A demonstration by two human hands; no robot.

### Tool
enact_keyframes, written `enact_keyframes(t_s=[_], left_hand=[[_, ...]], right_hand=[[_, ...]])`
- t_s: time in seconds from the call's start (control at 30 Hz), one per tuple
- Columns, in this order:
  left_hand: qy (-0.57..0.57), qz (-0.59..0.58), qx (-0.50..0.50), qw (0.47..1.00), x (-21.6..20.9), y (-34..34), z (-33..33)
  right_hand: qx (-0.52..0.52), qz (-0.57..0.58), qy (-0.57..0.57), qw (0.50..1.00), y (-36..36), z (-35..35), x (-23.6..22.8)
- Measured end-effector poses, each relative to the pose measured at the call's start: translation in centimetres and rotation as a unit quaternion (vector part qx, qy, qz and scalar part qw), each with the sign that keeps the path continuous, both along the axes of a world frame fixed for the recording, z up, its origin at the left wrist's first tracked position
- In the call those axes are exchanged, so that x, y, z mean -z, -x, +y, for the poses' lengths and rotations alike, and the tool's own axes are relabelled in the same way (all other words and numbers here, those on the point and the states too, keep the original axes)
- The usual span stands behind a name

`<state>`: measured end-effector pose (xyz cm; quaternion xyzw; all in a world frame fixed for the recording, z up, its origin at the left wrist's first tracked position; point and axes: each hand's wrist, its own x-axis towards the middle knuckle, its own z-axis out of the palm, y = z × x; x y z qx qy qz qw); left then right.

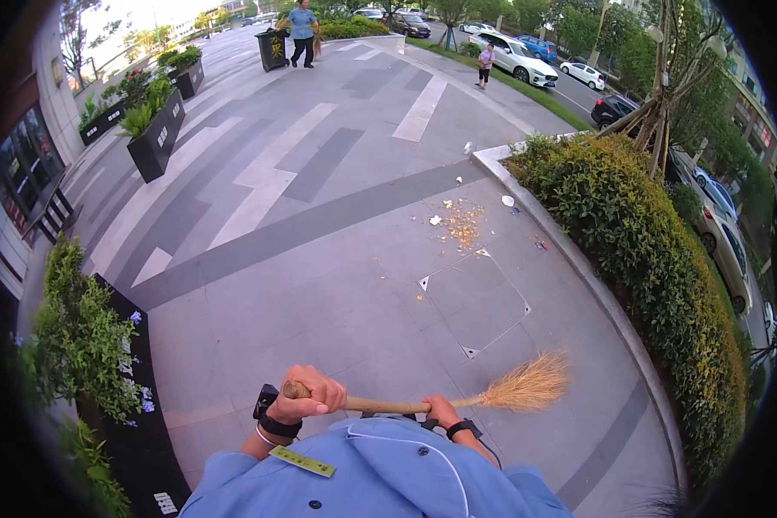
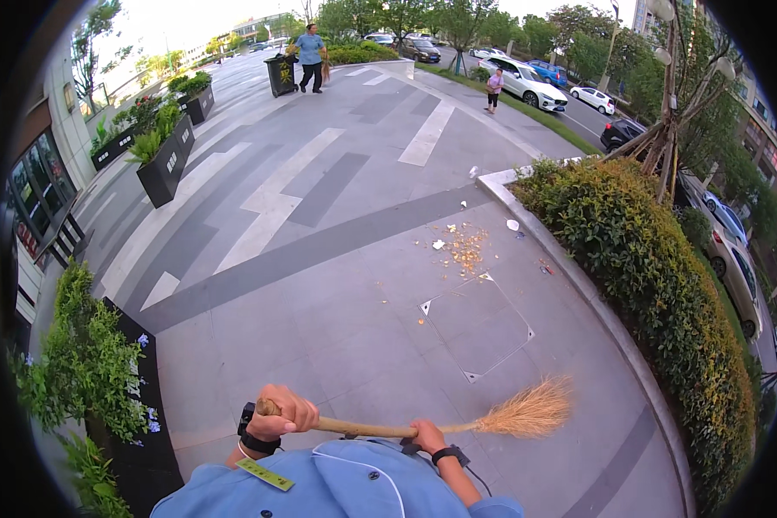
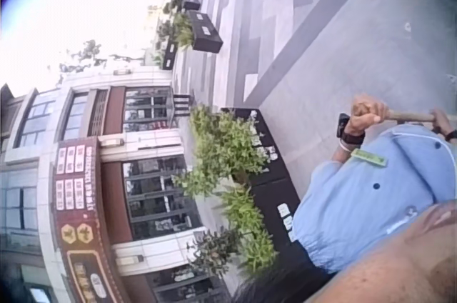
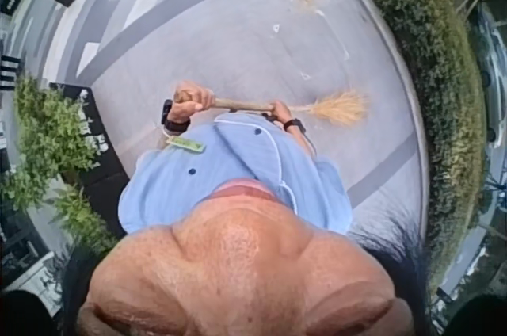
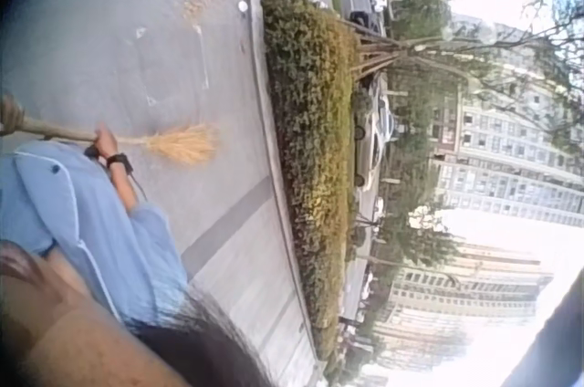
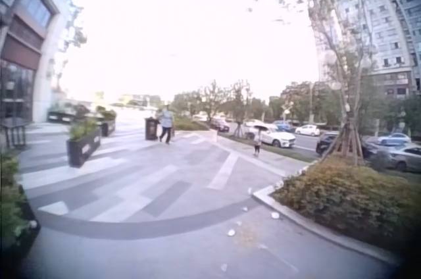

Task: Sweep debris on the pavement using a broom.

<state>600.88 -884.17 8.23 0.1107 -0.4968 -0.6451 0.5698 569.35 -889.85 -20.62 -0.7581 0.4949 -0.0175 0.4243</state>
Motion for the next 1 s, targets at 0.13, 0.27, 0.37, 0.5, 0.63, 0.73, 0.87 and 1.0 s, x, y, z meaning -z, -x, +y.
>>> enact_keyframes(t_s=[0.13,0.27,0.37,0.5,0.63,0.73,0.87,1.0], left_hand=[[0.008,0.001,0.024,1.000,1.4,0.3,-0.5],[0.031,-0.015,0.001,0.999,1.4,0.0,0.1],[0.034,-0.014,0.006,0.999,1.1,0.1,0.0],[0.028,-0.012,0.007,1.000,1.3,0.3,-0.2],[0.016,-0.007,0.006,1.000,1.5,0.2,0.1],[0.015,-0.005,0.000,1.000,1.6,0.3,0.1],[0.016,-0.008,-0.004,1.000,1.3,0.4,-0.1],[0.018,-0.011,-0.007,1.000,1.6,0.3,-0.4]], right_hand=[[0.027,0.014,0.008,1.000,0.8,0.7,0.7],[-0.002,0.032,0.004,0.999,0.1,0.3,0.2],[0.014,0.020,0.018,1.000,0.5,0.6,1.4],[0.014,0.035,0.015,0.999,0.7,1.0,1.3],[0.022,0.037,0.035,0.998,0.2,1.1,0.6],[0.046,0.008,0.036,0.998,0.4,1.4,1.3],[0.054,0.007,0.051,0.997,0.4,1.6,1.7],[0.053,0.025,0.032,0.998,0.2,1.2,0.9]])
